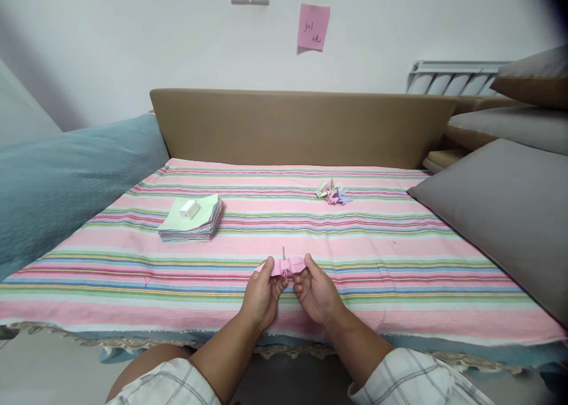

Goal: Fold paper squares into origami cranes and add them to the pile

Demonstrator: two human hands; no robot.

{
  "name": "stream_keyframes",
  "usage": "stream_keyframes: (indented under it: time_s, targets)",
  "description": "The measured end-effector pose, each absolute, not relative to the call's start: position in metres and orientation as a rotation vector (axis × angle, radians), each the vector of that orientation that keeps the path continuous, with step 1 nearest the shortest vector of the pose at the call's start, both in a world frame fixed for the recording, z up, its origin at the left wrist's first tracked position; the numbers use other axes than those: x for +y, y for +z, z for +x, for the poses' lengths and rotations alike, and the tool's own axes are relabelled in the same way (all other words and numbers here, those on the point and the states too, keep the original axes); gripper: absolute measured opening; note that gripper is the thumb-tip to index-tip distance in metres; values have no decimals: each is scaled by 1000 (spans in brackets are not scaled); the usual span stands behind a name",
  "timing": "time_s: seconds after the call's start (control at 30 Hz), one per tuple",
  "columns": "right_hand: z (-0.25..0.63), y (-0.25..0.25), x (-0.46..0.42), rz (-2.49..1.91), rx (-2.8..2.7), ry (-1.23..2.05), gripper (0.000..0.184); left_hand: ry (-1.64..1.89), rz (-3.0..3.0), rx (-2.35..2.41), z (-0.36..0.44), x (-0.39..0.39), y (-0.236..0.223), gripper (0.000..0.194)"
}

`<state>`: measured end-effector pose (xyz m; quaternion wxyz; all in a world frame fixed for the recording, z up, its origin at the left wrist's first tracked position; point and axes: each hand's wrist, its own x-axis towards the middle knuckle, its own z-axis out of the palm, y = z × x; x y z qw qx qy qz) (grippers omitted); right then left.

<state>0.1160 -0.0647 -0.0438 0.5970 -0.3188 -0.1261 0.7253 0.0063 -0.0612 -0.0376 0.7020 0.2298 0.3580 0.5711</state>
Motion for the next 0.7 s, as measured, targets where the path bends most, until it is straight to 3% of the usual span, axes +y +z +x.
stream_keyframes:
  time_s: [0.4, 0.7]
  targets:
    - [124, -45, -59, -760, -272, 1529, 28, 1308, 383, 849, 2, -59, -36, 13]
    - [128, -46, -56, -770, -285, 1485, 29, 1268, 332, 790, -3, -58, -34, 18]
